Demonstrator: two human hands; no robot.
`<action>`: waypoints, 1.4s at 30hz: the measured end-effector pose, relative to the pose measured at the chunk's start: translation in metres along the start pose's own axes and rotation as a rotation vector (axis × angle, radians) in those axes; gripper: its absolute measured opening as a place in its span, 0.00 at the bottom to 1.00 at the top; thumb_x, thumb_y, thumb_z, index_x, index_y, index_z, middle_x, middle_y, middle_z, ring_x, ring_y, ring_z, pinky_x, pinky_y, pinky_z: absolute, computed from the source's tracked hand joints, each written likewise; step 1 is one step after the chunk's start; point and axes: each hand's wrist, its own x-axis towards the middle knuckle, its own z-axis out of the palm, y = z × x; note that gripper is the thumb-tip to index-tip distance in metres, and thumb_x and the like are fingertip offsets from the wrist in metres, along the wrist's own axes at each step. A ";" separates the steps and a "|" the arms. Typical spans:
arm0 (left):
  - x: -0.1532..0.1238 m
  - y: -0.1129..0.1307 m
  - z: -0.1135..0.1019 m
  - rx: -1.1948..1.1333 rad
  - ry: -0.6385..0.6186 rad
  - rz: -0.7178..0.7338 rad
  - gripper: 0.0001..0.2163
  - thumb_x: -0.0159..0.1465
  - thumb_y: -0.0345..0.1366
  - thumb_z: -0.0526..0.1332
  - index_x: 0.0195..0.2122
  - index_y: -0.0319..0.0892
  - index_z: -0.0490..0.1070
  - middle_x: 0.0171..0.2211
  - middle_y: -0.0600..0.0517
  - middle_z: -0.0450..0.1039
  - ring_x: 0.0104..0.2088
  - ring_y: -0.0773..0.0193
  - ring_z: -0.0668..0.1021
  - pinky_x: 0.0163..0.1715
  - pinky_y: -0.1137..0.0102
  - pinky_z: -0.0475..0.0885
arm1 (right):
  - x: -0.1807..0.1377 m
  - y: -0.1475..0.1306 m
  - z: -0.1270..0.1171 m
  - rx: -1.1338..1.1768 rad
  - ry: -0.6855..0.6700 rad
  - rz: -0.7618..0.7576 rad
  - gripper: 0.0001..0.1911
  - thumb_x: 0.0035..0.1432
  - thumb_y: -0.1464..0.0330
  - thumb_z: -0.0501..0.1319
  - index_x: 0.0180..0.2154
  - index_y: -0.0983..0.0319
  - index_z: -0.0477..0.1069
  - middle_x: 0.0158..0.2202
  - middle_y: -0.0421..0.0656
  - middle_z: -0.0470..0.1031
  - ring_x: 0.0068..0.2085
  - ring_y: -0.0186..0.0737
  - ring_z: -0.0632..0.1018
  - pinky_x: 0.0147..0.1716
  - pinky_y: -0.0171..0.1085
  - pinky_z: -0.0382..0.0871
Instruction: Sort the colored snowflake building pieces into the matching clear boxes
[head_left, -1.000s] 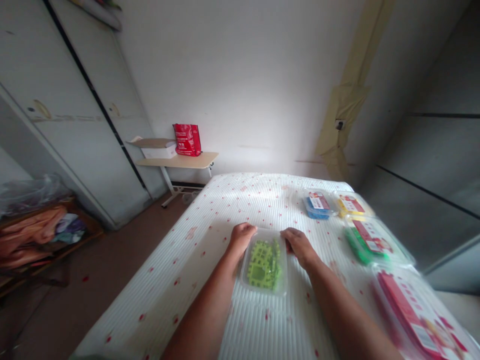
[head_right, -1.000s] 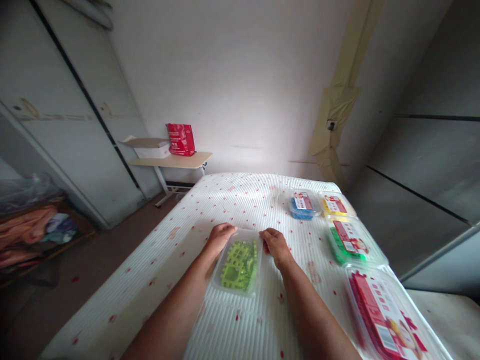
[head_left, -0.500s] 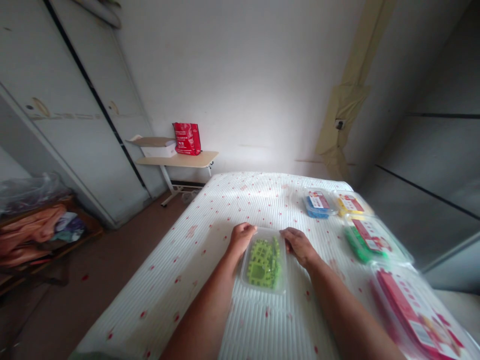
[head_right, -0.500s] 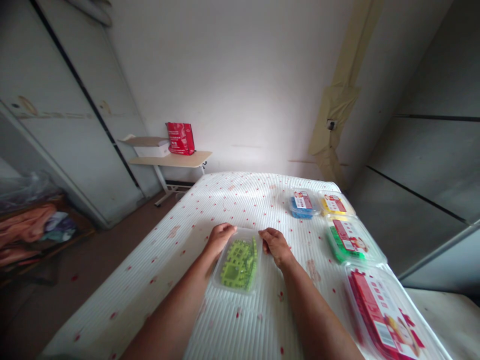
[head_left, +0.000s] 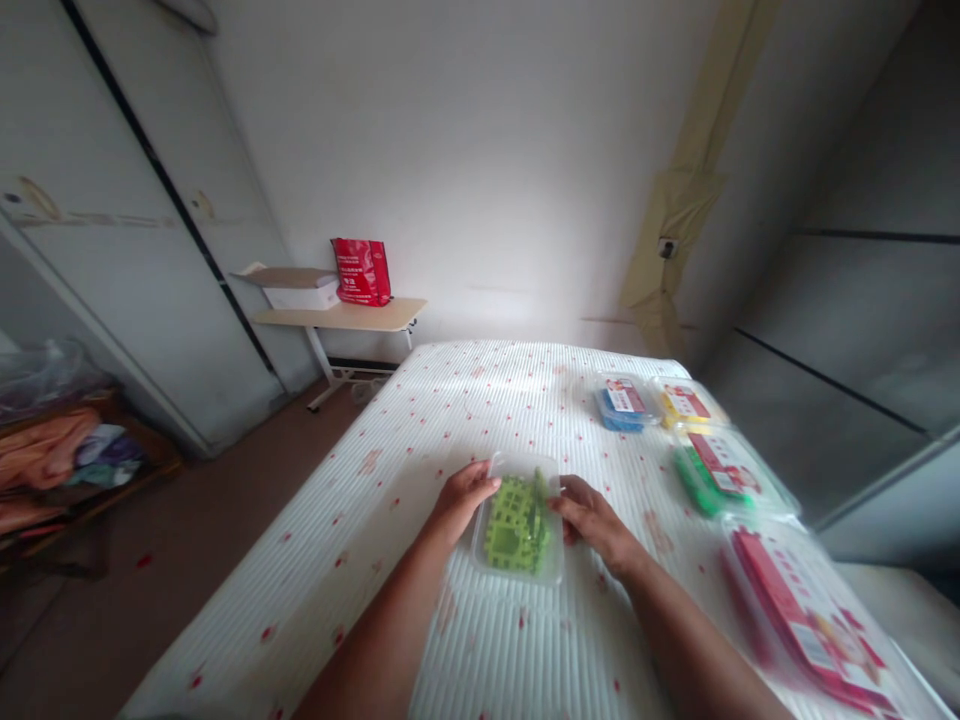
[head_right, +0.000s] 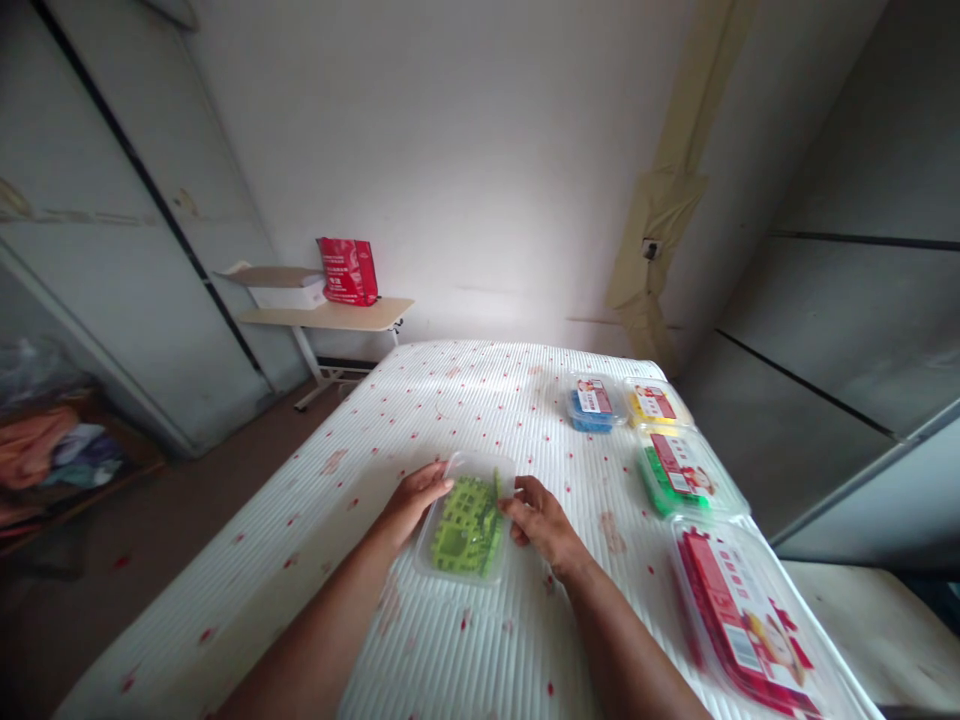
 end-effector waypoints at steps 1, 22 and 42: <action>-0.004 -0.001 -0.001 -0.024 -0.019 -0.024 0.19 0.51 0.42 0.64 0.43 0.39 0.74 0.38 0.48 0.78 0.43 0.56 0.77 0.43 0.66 0.69 | -0.004 0.000 0.000 0.020 -0.020 -0.008 0.20 0.45 0.58 0.62 0.40 0.61 0.66 0.23 0.34 0.68 0.22 0.32 0.69 0.21 0.32 0.62; -0.027 -0.002 0.006 0.020 0.129 -0.092 0.22 0.48 0.48 0.66 0.40 0.37 0.74 0.35 0.46 0.78 0.41 0.54 0.79 0.40 0.67 0.72 | -0.008 0.008 0.006 0.063 0.029 -0.075 0.21 0.45 0.57 0.62 0.39 0.61 0.64 0.30 0.36 0.68 0.21 0.28 0.68 0.19 0.31 0.61; -0.054 -0.003 0.020 -0.115 -0.029 -0.181 0.23 0.51 0.42 0.65 0.48 0.39 0.73 0.44 0.46 0.77 0.47 0.50 0.76 0.49 0.60 0.70 | -0.053 -0.035 -0.014 -0.326 0.263 -0.347 0.21 0.58 0.57 0.56 0.49 0.62 0.66 0.43 0.46 0.74 0.29 0.32 0.73 0.28 0.33 0.69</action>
